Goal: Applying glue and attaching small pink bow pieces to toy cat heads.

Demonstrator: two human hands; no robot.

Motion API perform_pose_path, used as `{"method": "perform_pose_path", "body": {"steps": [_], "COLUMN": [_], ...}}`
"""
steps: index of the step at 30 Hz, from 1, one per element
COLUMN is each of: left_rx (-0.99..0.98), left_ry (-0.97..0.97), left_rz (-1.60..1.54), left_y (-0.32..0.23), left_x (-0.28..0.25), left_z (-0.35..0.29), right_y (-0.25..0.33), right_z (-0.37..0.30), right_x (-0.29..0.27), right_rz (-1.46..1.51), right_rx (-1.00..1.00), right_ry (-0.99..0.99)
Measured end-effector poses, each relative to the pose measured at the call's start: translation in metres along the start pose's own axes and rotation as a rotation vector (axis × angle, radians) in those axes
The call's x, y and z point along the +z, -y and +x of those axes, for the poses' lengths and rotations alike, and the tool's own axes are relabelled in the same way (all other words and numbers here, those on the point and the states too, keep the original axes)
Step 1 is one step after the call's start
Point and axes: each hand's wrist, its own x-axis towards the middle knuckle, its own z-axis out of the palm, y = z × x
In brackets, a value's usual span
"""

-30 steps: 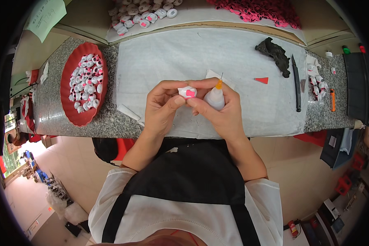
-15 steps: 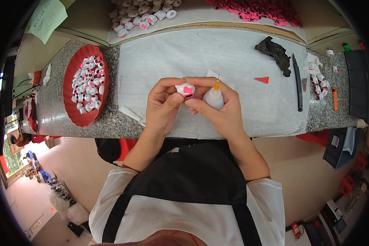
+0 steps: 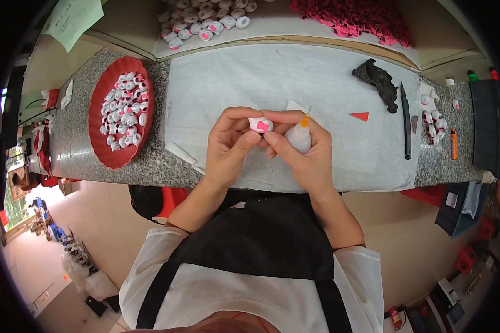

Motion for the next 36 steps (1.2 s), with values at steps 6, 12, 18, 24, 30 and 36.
{"method": "perform_pose_path", "body": {"steps": [6,12,18,24,30,36], "left_rx": [0.288,0.581,0.707,0.772,0.848,0.259], "left_ry": [-0.136,-0.649,-0.088,-0.08,0.013,-0.007], "left_rz": [0.531,1.62,1.69,2.028,1.946,0.8], "left_y": [-0.027,-0.115,-0.081,-0.021,-0.018,-0.034], "left_x": [-0.012,-0.073,-0.055,-0.058,-0.053,-0.01], "left_z": [-0.009,-0.002,0.09,0.155,0.148,0.066], "right_y": [0.005,0.002,-0.001,-0.008,-0.008,0.007], "right_z": [0.001,0.002,0.004,-0.003,-0.003,-0.002], "right_x": [-0.006,-0.036,-0.035,-0.034,-0.038,-0.037], "right_rz": [-0.07,-0.132,0.025,0.033,-0.004,-0.03], "right_rx": [0.033,0.018,-0.135,-0.154,-0.212,-0.225], "right_ry": [0.036,-0.099,-0.16,-0.118,-0.134,-0.26]}}
